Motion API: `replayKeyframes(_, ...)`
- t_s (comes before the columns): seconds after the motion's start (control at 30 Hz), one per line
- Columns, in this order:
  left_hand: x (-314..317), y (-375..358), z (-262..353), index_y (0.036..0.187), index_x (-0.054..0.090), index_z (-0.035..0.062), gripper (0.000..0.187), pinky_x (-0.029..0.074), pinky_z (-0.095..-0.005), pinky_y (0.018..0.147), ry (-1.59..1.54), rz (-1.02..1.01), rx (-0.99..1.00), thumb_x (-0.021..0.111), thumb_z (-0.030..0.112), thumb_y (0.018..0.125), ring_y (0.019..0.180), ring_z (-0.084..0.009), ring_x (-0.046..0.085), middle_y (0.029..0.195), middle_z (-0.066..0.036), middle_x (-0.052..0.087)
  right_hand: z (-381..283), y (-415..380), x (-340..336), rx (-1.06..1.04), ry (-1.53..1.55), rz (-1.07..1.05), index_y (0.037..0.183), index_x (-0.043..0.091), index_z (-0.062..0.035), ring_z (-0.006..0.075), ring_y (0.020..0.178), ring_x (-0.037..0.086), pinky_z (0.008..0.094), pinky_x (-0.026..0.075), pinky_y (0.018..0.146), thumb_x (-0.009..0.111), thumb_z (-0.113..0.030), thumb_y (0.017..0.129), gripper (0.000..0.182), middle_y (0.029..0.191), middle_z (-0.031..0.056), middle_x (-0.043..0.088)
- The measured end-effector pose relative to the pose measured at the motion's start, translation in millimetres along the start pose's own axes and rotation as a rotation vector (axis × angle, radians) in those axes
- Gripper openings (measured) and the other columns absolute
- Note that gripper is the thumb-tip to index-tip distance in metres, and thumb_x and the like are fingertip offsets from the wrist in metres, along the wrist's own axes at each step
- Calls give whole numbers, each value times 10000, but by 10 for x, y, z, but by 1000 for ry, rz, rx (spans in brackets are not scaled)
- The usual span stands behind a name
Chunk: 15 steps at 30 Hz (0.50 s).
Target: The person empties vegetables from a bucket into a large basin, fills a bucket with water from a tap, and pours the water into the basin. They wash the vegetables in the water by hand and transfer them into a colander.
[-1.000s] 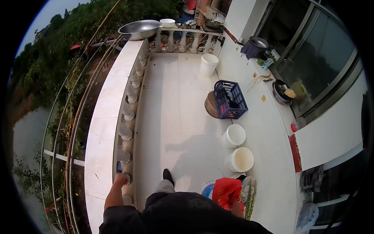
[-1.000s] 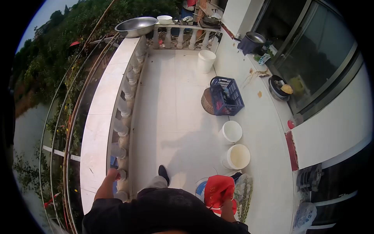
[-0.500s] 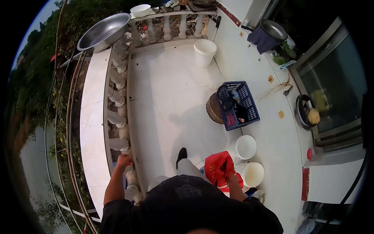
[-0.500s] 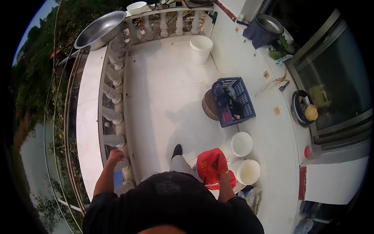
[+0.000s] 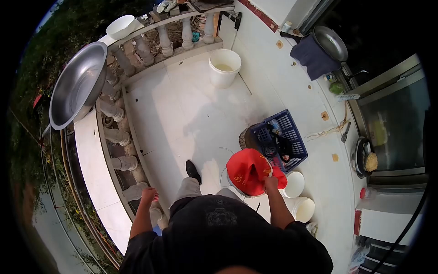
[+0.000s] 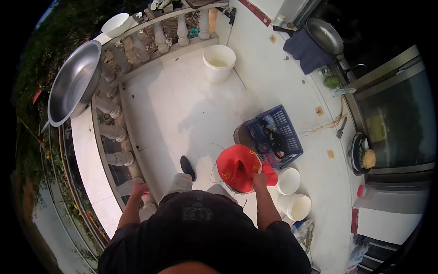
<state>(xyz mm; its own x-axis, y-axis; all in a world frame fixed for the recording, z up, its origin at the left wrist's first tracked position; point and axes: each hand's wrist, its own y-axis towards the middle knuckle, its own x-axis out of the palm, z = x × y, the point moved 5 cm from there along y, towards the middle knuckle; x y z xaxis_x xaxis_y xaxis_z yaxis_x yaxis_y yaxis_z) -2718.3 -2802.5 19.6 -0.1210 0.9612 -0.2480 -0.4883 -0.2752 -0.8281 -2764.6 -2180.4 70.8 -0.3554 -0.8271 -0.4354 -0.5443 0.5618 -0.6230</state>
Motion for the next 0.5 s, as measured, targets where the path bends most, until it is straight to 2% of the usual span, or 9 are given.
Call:
replayKeyframes(0.1,-73,501,974,869,606,-1,143,491,-288,470,51,-52,142,534,102,802,541,-166,590,681,-86,596,-628,216,427,-22,38,-27,643,548,17,191,344,467,317,331,311,595,-53,668,88,506,75,500)
replayKeyframes(0.17,-160,527,1630,845,614,-9,140,476,-278,471,60,-7,164,546,105,799,522,-149,570,658,-74,590,-1034,388,715,-3,51,-60,683,556,28,188,322,448,312,327,296,590,-48,680,83,497,72,483)
replayKeyframes(0.23,-303,584,2121,893,618,-19,173,495,-284,501,72,8,221,572,119,799,566,-158,590,713,-89,606,-1365,612,974,11,33,-98,714,555,42,185,317,439,304,320,288,591,-44,697,95,514,76,491)
replayKeyframes(0.33,-456,740,2551,882,614,-17,168,497,-281,502,41,82,211,570,124,802,559,-156,589,702,-84,607,-1872,971,1462,30,73,-164,700,537,9,169,319,420,301,323,286,602,-47,710,86,520,56,472)
replayKeyframes(0.43,-519,919,2597,819,604,-18,128,470,-280,457,-10,175,187,557,98,793,522,-152,570,656,-82,588,-2424,1265,1923,39,73,-259,687,520,-40,144,324,402,291,330,281,600,-39,718,86,525,28,457)
replayKeyframes(0.5,-436,913,2568,830,607,-21,135,477,-284,459,-156,172,85,567,103,795,525,-157,574,670,-87,594,-2616,1508,2299,39,33,-329,708,520,-50,134,331,398,283,331,284,601,-38,720,82,532,18,458)
